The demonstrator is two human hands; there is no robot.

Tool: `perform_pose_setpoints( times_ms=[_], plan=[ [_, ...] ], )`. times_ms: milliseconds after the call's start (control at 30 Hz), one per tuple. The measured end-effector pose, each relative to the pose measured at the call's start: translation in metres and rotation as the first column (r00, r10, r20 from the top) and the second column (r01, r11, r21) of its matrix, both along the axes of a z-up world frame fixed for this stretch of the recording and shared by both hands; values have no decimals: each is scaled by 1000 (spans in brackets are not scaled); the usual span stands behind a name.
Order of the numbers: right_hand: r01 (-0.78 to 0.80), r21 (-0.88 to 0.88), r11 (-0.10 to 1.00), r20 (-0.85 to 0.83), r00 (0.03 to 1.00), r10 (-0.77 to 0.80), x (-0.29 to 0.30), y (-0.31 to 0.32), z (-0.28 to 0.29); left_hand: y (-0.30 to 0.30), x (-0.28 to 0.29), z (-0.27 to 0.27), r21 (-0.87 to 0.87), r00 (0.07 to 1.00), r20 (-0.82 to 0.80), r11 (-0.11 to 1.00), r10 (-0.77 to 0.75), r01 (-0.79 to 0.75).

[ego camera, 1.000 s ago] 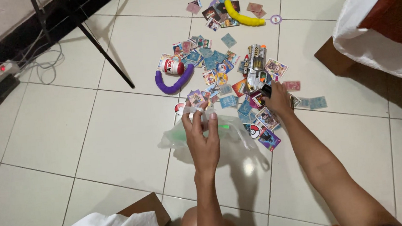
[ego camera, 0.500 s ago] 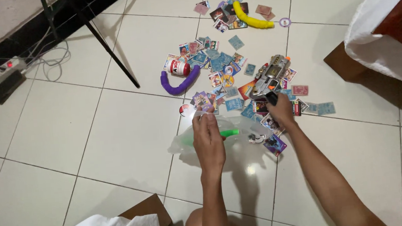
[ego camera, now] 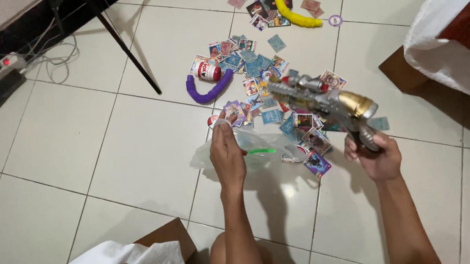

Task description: The person kneels on the tiled floor and picks up scattered trading cards and small toys, placing them by handfuls into a clear plastic bag. They then stand, carry the bag to the nightstand between the beds, set it down and tie it closed.

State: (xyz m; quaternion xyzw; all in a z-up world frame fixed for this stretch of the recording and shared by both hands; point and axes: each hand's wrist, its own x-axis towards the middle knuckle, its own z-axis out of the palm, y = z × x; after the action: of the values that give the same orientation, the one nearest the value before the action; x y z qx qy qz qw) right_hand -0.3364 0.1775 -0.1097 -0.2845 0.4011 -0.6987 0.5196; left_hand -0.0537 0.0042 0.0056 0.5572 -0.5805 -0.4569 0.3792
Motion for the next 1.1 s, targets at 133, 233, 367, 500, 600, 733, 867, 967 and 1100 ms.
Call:
perform_pose_setpoints(
  times_ms=[133,233,367,500,600,733,867,967,1100],
  plan=[
    [-144,-91,985,339,926,166,26,23,-20,-1,-3,-8,9,1000,-2,1000,20,-20],
    [-195,-44,980,305,931,199,40,27,-37,-1,-4,-14,126,999,31,992,20,-24],
    [-260,48,964,72,964,256,46,10,-41,-1,-1,-16,17,1000,19,1000,21,-22],
    [-305,272,913,-162,920,356,65,-26,-22,2,0,-15,-152,999,-11,988,-33,31],
    [-239,497,834,-312,848,429,92,-62,-1,3,-4,-3,20,999,3,999,-39,39],
    [-86,499,863,-700,548,459,130,-108,1,5,-3,-7,115,996,-20,990,-83,85],
    [34,613,790,-738,382,556,165,-141,-32,7,-4,-3,-66,985,-11,983,-172,171],
    [-172,-10,985,-925,377,56,175,-159,-120,6,-4,-5,-96,982,-13,978,-186,184],
    [-213,142,967,-610,750,255,195,-173,-118,7,0,-11,-194,990,-10,972,-139,134]
  ],
)
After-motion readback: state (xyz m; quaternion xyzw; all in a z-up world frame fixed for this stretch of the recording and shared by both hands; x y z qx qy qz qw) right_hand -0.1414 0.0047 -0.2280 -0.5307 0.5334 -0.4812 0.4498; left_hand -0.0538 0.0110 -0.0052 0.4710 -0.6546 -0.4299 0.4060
